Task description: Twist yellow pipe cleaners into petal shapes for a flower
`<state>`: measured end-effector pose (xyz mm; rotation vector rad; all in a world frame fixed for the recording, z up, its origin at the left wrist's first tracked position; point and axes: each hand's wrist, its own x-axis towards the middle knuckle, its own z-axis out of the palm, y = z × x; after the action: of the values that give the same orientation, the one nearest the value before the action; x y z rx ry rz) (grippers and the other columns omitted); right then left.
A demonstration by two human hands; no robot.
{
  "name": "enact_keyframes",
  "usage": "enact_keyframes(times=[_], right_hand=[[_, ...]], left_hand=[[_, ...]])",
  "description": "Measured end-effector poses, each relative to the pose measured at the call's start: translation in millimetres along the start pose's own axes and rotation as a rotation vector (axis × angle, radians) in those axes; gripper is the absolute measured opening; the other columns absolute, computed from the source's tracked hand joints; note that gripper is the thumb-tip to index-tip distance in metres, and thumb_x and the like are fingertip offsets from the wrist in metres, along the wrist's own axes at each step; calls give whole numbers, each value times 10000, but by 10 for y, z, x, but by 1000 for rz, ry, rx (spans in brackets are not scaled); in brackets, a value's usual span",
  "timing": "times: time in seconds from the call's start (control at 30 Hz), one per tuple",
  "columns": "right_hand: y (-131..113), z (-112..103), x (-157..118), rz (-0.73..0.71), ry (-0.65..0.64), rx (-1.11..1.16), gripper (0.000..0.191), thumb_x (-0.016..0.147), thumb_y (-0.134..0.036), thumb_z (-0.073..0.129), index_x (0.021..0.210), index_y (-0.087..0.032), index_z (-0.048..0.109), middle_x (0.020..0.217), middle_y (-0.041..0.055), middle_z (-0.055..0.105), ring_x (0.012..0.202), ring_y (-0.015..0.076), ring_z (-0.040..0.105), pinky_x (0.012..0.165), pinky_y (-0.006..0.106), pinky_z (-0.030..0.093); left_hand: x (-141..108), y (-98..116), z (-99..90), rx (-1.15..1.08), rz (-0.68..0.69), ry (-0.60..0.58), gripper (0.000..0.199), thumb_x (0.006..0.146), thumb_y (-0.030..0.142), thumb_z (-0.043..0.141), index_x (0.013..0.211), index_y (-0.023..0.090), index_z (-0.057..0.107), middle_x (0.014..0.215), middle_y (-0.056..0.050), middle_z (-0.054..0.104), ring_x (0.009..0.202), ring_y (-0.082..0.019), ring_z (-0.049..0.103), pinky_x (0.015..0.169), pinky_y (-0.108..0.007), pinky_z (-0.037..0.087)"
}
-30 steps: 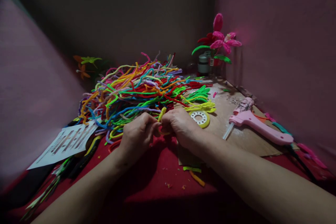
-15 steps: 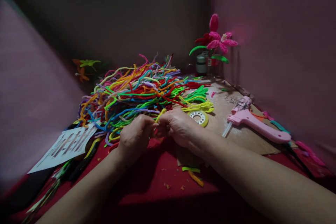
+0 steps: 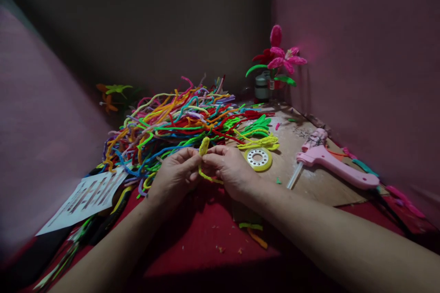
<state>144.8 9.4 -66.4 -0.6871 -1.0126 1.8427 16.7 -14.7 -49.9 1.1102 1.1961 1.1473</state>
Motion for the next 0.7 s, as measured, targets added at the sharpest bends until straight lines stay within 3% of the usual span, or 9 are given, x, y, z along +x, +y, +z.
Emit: enact_keyframes(times=[0.1, 0.2, 0.3, 0.5, 0.7], right_hand=[[-6, 15, -7, -3, 28, -7, 98, 624, -190, 595, 665, -164, 510, 616, -31, 523, 523, 78, 490, 497, 212, 434], [-30, 31, -26, -11, 72, -125, 115, 635, -213, 590, 631, -171, 484, 552, -50, 480, 433, 63, 431, 405, 200, 413], [-46, 34, -46, -64, 84, -265, 125, 642, -212, 577, 596, -172, 468, 501, -55, 457, 396, 58, 401, 368, 187, 384], [-48, 13, -49, -40, 16, -333, 113, 631, -183, 551, 543, -168, 481, 443, -47, 452, 352, 59, 391, 352, 188, 313], [-58, 10, -57, -18, -45, -269, 139, 604, -215, 623, 539, -142, 525, 467, -37, 470, 413, 56, 385, 412, 200, 292]], left_hand=[[7, 6, -20, -11, 0, -35, 206, 694, 314, 648, 752, 172, 512, 487, 77, 463, 381, -32, 363, 411, -158, 322], [8, 32, -35, 53, 65, -25, 238, 655, 271, 687, 829, 157, 571, 686, 24, 587, 519, -56, 493, 537, -191, 414], [17, 51, -50, 57, 107, -26, 280, 650, 259, 688, 895, 141, 618, 816, -18, 625, 631, -86, 543, 578, -192, 411], [37, 60, -67, -164, -51, -142, 165, 637, 208, 689, 773, 140, 624, 650, 12, 589, 510, -55, 510, 494, -167, 372], [23, 119, -58, -202, -57, -99, 141, 608, 167, 704, 690, 120, 599, 609, 17, 571, 516, -51, 516, 518, -160, 387]])
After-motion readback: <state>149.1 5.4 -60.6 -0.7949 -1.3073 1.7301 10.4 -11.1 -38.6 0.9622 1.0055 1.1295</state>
